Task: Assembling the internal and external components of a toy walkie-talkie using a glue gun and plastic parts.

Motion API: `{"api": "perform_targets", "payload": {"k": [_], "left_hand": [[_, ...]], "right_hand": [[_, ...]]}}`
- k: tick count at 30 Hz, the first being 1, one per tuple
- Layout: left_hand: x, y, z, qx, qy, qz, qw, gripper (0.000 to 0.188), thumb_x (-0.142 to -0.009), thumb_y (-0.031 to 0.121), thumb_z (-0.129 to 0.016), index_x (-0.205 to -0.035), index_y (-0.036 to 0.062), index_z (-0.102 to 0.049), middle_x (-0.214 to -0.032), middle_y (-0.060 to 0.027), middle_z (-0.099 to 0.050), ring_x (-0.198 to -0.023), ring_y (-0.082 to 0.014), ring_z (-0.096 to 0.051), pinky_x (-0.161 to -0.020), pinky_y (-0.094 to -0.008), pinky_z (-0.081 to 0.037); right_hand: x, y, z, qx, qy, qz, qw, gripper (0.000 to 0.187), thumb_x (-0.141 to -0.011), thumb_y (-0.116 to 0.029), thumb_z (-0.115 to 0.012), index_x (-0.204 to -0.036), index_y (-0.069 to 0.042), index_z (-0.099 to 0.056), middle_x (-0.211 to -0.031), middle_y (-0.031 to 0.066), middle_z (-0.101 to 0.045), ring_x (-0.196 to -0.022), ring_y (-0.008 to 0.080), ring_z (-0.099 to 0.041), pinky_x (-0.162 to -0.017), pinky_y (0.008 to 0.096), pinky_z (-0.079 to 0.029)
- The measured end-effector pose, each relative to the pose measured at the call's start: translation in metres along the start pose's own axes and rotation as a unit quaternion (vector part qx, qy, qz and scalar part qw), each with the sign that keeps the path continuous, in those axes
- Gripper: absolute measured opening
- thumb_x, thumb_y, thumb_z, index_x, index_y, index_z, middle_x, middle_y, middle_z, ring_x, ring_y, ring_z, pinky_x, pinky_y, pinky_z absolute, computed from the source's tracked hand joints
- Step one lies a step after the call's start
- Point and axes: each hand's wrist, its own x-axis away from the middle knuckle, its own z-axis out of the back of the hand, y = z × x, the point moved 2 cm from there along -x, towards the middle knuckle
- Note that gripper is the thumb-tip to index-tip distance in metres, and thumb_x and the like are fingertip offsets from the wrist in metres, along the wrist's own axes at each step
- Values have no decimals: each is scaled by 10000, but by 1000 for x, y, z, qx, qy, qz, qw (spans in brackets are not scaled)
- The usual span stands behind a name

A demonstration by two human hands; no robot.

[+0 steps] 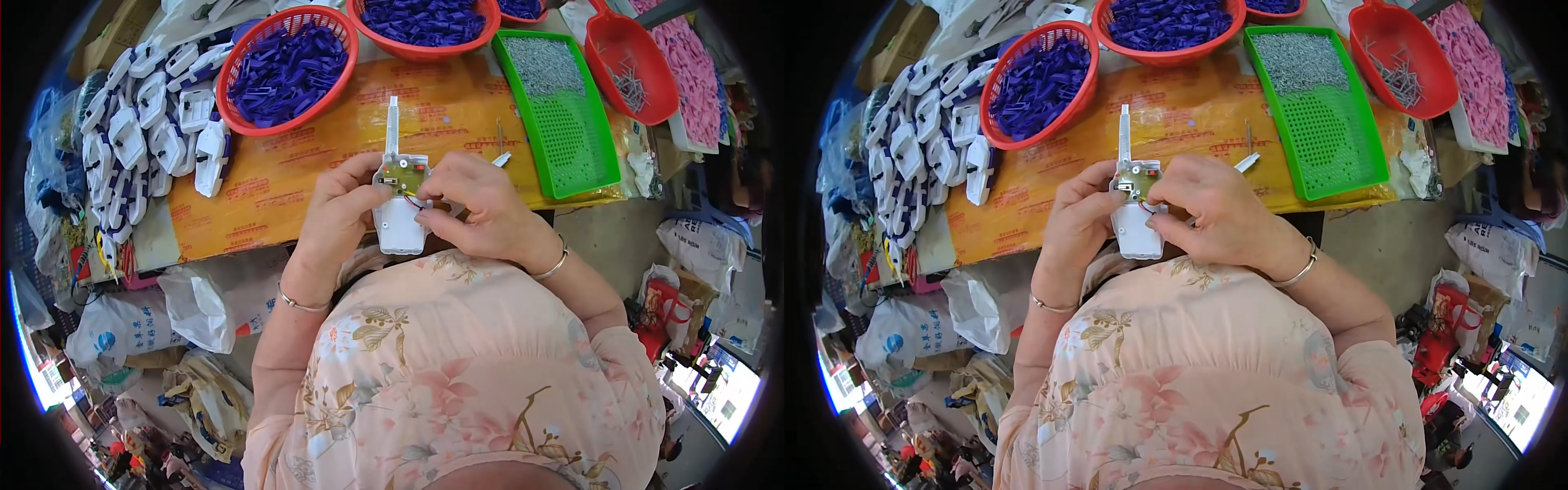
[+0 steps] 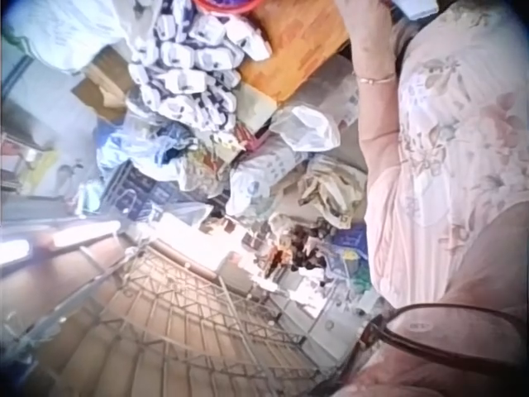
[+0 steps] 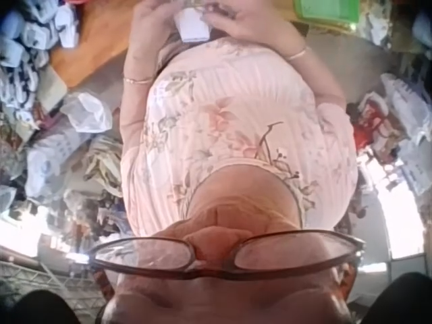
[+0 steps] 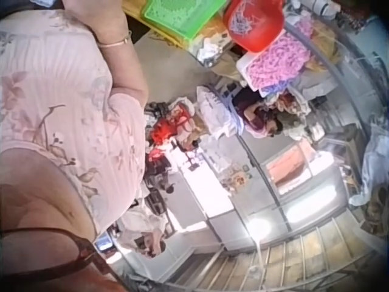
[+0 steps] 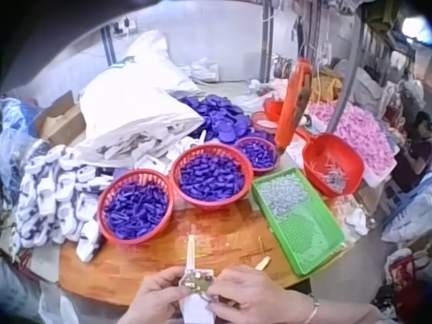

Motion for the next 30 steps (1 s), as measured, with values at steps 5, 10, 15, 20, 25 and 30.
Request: {"api": "perform_targets", "payload": {"k": [5, 10, 15, 20, 25, 30], "left_hand": [[4, -1, -1, -73, 4, -46, 996, 477, -743, -83, -542, -1217, -41, -518, -1077, -91, -622, -964, -153, -618, -869, -295, -507], [8, 1, -10, -87, 25, -63, 994, 502, -726, -114, -559, -1220, -43, -515, -1090, -87, -616, -994, -143, -602, -885, -286, -495], [11, 4, -21, -103, 31, -83, 991, 478, -741, -109, -561, -1213, -44, -521, -1084, -81, -619, -992, -132, -598, -882, -278, -490], [13, 5, -23, -118, 18, -99, 988, 475, -747, -99, -564, -1220, -62, -527, -1091, -90, -622, -985, -135, -594, -882, -284, -482], [14, 7, -24, -132, 30, -99, 986, 380, -778, -66, -550, -1156, -30, -561, -1035, -43, -623, -944, -97, -580, -837, -244, -466], [11, 5, -19, -114, 31, -93, 989, 353, -807, -12, -562, -1159, -27, -569, -1028, -32, -626, -929, -91, -576, -822, -234, -455]], "right_hand": [[-1, 3, 1, -18, -20, -12, 1000, 227, -674, -23, -731, -865, -34, -608, -781, 73, -574, -696, 208, -546, -616, 305, -422], [-8, 5, 7, -28, 94, -61, 993, 274, -711, -75, -709, -942, 3, -584, -840, 116, -575, -760, 249, -561, -650, 339, -452], [-17, 5, 6, -2, 104, -43, 994, 288, -714, -74, -701, -958, 18, -580, -881, 141, -583, -826, 286, -571, -707, 352, -456], [-17, 8, 0, -74, 44, -91, 992, 274, -725, -70, -701, -954, 19, -578, -876, 149, -587, -811, 286, -583, -714, 354, -458], [-16, 11, -2, -115, 34, -100, 988, 243, -747, -57, -690, -951, 17, -581, -851, 127, -583, -759, 242, -578, -683, 335, -455], [-14, 13, -3, -117, 37, -85, 989, 219, -759, -41, -680, -955, 3, -591, -824, 109, -576, -736, 212, -569, -662, 314, -451]]}}
